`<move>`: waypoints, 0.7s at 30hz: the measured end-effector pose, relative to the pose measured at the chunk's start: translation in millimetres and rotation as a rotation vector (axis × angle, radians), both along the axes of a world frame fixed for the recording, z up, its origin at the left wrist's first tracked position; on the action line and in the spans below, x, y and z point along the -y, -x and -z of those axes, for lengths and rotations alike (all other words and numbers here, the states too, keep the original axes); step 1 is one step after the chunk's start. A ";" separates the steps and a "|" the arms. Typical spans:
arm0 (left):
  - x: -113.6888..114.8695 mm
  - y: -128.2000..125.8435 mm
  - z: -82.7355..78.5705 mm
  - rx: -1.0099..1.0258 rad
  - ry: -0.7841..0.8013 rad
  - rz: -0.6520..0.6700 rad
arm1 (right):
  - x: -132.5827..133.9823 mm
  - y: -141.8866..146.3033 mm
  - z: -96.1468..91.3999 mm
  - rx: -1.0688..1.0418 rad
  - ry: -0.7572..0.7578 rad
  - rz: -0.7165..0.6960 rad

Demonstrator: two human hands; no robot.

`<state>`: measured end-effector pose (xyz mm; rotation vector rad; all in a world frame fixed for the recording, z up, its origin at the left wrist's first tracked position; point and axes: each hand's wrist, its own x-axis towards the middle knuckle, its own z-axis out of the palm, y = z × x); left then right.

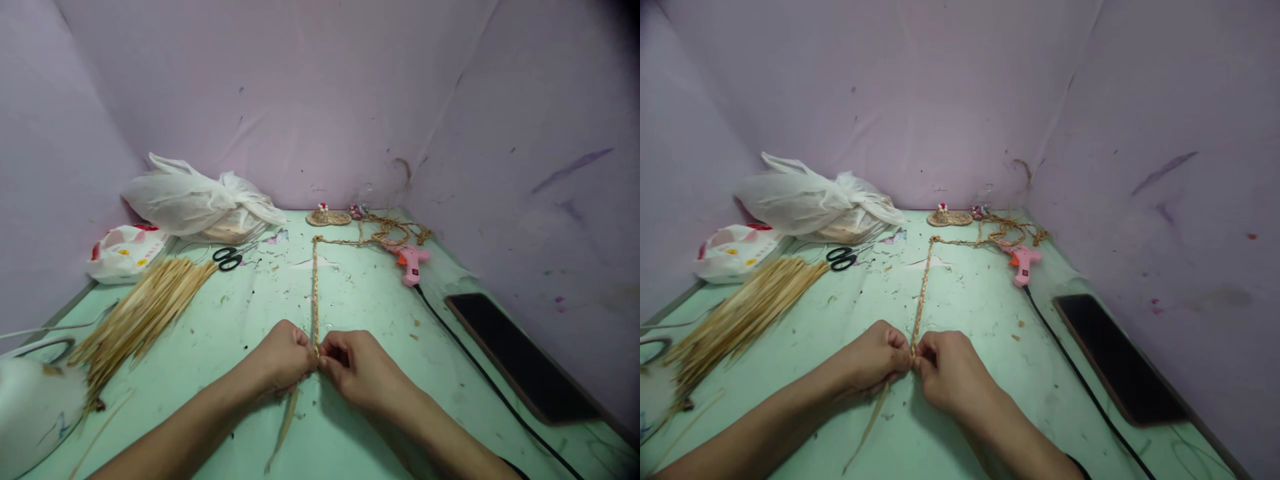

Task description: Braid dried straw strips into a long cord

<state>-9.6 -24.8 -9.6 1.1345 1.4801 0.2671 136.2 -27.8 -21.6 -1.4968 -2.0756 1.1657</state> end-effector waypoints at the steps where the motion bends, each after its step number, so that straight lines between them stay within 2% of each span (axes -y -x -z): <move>1: -0.1 -0.6 1.2 -0.003 -0.024 0.007 | 1.5 -0.5 -2.3 0.055 -0.024 0.021; 4: -0.2 -2.7 3.7 0.007 -0.032 0.001 | 5.7 -0.8 -6.4 0.120 0.021 0.085; 8: 0.8 -1.9 5.0 0.063 0.035 -0.061 | 11.9 3.4 -5.1 0.051 0.124 0.065; 11: 0.6 2.2 3.2 0.133 0.049 -0.072 | 17.3 8.5 -5.3 0.056 0.090 0.051; 15: -2.3 8.2 -0.8 0.199 0.065 -0.011 | 21.8 10.2 -12.0 0.045 0.041 -0.005; 19: -6.7 13.1 -1.0 0.223 0.061 0.025 | 15.5 0.9 -23.2 0.011 0.185 -0.159; 21: -8.7 15.6 -0.6 0.248 0.082 0.032 | 6.3 -6.3 -27.8 -0.061 0.250 -0.107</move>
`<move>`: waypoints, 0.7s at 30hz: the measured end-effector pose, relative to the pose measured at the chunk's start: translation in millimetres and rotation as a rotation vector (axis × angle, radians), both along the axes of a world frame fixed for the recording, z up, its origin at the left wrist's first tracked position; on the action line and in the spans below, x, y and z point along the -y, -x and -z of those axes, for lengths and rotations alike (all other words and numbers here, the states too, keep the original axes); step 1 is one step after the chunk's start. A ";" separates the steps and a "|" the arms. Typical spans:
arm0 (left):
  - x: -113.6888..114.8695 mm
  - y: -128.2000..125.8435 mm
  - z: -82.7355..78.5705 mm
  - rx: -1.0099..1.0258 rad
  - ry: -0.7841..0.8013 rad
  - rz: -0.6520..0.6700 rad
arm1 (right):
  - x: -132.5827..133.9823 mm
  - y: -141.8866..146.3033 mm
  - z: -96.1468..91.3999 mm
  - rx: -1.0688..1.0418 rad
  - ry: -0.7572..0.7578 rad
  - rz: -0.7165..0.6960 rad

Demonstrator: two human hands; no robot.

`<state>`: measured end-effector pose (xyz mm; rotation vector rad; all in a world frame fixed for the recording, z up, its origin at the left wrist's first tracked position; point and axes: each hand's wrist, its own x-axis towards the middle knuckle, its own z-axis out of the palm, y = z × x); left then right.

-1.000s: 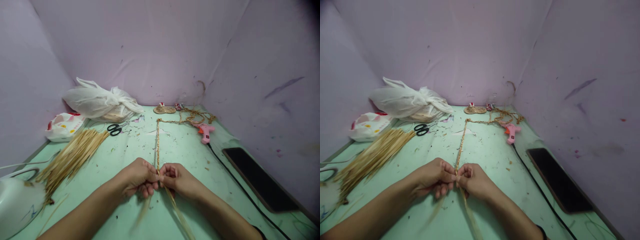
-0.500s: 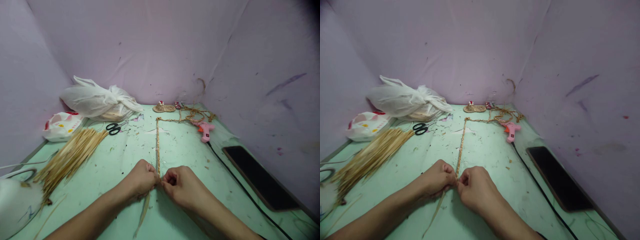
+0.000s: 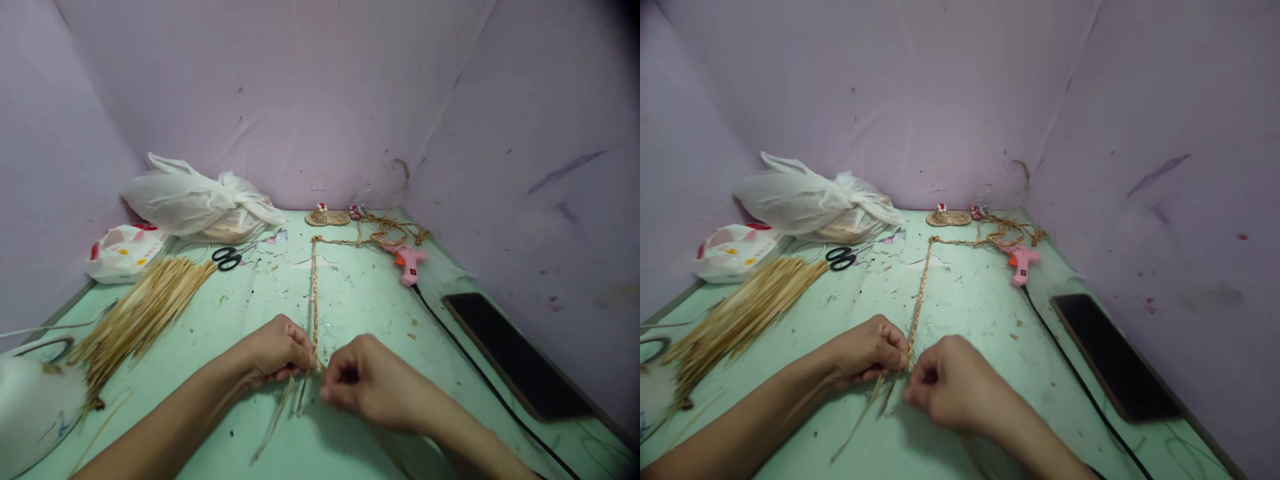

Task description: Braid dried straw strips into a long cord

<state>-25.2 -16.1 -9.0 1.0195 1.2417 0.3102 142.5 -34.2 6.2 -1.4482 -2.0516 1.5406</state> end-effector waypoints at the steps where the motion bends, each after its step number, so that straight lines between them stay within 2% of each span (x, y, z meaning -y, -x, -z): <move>1: -0.8 1.1 -0.1 0.012 0.009 0.005 | -5.6 -3.4 -1.4 -0.049 0.018 0.084; 3: -1.8 2.5 -0.8 0.027 0.016 0.012 | -16.5 -8.6 -1.9 -0.162 0.051 0.283; 5: -2.0 2.6 -2.0 0.037 0.007 0.017 | -24.5 -11.5 0.0 -0.262 0.113 0.409; 11: -1.0 0.1 -2.6 0.035 -0.053 0.017 | -36.8 -12.0 1.9 -0.437 0.236 0.519; 14: -1.9 0.8 -0.6 0.062 -0.104 0.044 | -59.7 -7.9 -1.5 -0.412 0.225 0.576; 17: -3.5 2.5 2.1 0.032 -0.154 0.080 | -102.9 -0.6 -2.3 -0.293 0.007 0.601; 19: -4.8 3.5 4.0 -0.026 -0.176 0.108 | -137.4 5.1 -1.1 -0.151 -0.217 0.575; 21: -6.7 4.2 5.9 -0.051 -0.198 0.153 | -169.7 11.4 0.6 0.098 -0.488 0.496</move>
